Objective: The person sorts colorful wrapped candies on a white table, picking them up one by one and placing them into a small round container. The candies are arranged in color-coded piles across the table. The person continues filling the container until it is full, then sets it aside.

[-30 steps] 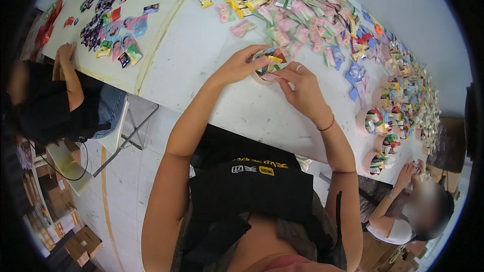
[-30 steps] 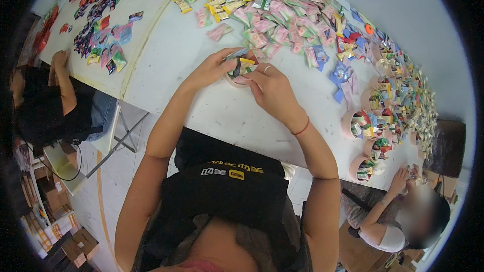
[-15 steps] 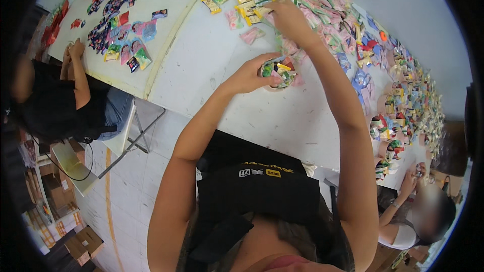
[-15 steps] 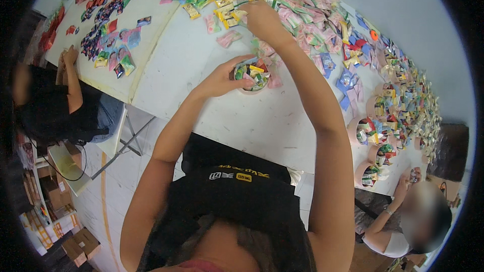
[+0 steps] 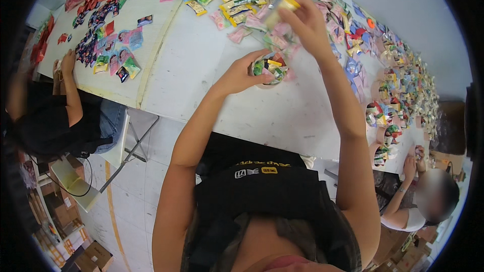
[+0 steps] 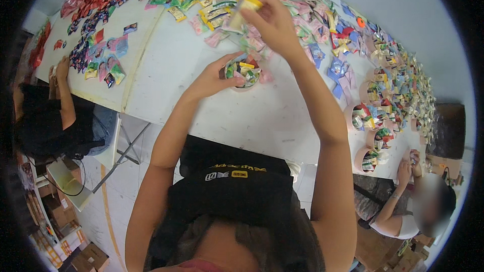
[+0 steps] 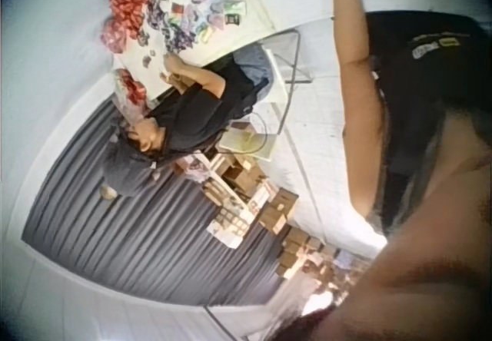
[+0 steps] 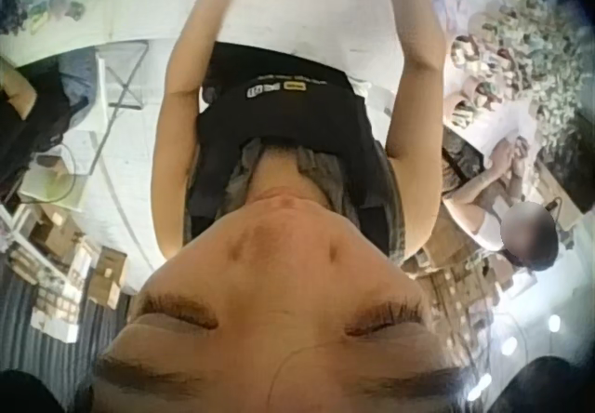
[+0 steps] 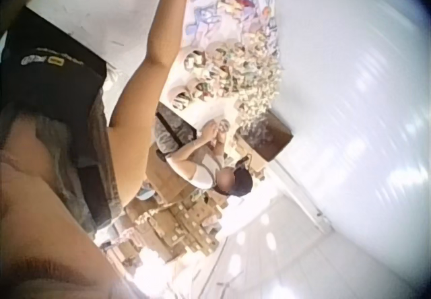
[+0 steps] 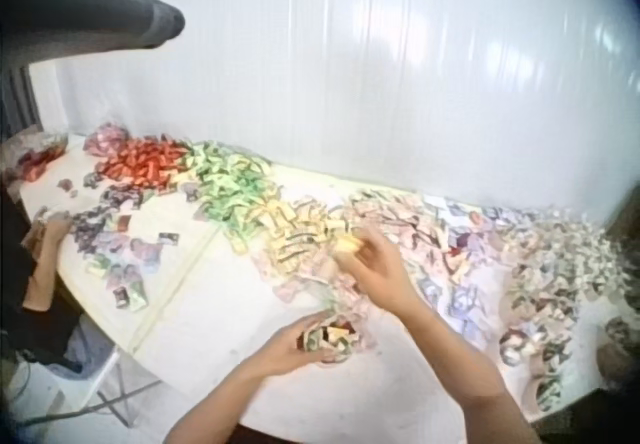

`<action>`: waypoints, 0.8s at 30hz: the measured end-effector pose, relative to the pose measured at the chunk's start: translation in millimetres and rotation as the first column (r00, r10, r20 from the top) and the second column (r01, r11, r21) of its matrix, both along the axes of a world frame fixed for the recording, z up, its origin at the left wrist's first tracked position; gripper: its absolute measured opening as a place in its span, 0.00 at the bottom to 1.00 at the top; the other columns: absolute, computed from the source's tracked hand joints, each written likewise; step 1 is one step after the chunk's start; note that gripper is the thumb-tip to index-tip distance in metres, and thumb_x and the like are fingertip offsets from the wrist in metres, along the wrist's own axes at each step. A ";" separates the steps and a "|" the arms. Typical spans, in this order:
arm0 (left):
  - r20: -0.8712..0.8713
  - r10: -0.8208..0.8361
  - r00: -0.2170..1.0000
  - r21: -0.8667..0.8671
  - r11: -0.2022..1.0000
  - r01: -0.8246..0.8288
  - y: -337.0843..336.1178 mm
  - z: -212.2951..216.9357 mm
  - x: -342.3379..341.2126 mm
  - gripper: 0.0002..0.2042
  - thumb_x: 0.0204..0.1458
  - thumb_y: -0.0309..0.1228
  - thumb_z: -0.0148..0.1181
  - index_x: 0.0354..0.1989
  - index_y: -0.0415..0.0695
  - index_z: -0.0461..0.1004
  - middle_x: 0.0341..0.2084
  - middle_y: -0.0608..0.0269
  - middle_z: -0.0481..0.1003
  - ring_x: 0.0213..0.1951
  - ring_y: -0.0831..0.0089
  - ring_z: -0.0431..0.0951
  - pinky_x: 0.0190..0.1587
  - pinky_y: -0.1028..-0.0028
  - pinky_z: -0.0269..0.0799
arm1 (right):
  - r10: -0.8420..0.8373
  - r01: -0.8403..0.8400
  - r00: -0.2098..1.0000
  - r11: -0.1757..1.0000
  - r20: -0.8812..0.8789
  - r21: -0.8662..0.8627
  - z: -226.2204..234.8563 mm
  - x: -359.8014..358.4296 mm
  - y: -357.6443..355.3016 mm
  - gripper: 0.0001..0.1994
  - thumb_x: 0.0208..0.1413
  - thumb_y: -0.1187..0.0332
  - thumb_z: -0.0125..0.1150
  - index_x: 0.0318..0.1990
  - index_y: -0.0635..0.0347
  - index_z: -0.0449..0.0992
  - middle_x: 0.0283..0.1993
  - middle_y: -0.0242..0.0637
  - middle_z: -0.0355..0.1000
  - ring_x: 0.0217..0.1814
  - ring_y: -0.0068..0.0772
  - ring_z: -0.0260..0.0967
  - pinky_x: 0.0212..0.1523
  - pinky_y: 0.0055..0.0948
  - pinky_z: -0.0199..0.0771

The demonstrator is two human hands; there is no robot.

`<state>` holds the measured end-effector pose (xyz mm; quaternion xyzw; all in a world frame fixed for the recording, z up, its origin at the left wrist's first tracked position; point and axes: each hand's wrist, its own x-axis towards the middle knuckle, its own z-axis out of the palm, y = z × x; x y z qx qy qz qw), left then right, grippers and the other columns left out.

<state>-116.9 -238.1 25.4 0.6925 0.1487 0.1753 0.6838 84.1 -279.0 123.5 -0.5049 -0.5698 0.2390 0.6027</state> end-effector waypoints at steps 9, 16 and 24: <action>-0.110 -0.143 0.984 0.234 0.958 0.166 -17.4 12.4 -4.6 0.47 0.36 0.27 0.77 0.69 0.45 0.58 0.62 0.54 0.65 0.64 0.61 0.63 0.67 0.65 0.56 | -0.245 0.180 0.908 0.961 -0.340 -0.211 -60.4 -37.1 -178.4 0.05 0.63 0.72 0.57 0.43 0.61 0.69 0.35 0.28 0.70 0.31 0.13 0.63 0.29 0.17 0.66; -0.015 -0.241 0.971 0.248 0.939 0.237 -60.9 12.7 -17.8 0.43 0.35 0.25 0.76 0.66 0.47 0.63 0.66 0.54 0.61 0.67 0.59 0.60 0.69 0.63 0.53 | -0.357 0.163 0.899 0.811 -0.254 -0.562 -67.0 -28.0 -227.2 0.10 0.62 0.69 0.61 0.45 0.62 0.70 0.37 0.30 0.70 0.35 0.16 0.65 0.33 0.18 0.67; -0.156 -0.217 0.964 0.334 0.906 0.258 -72.3 13.7 -26.6 0.46 0.36 0.30 0.77 0.68 0.48 0.59 0.69 0.55 0.57 0.70 0.56 0.57 0.74 0.56 0.40 | -0.335 0.377 0.921 0.897 0.199 -0.230 -63.8 -23.2 -216.6 0.43 0.48 0.64 0.74 0.70 0.61 0.56 0.68 0.45 0.61 0.67 0.37 0.62 0.56 0.33 0.69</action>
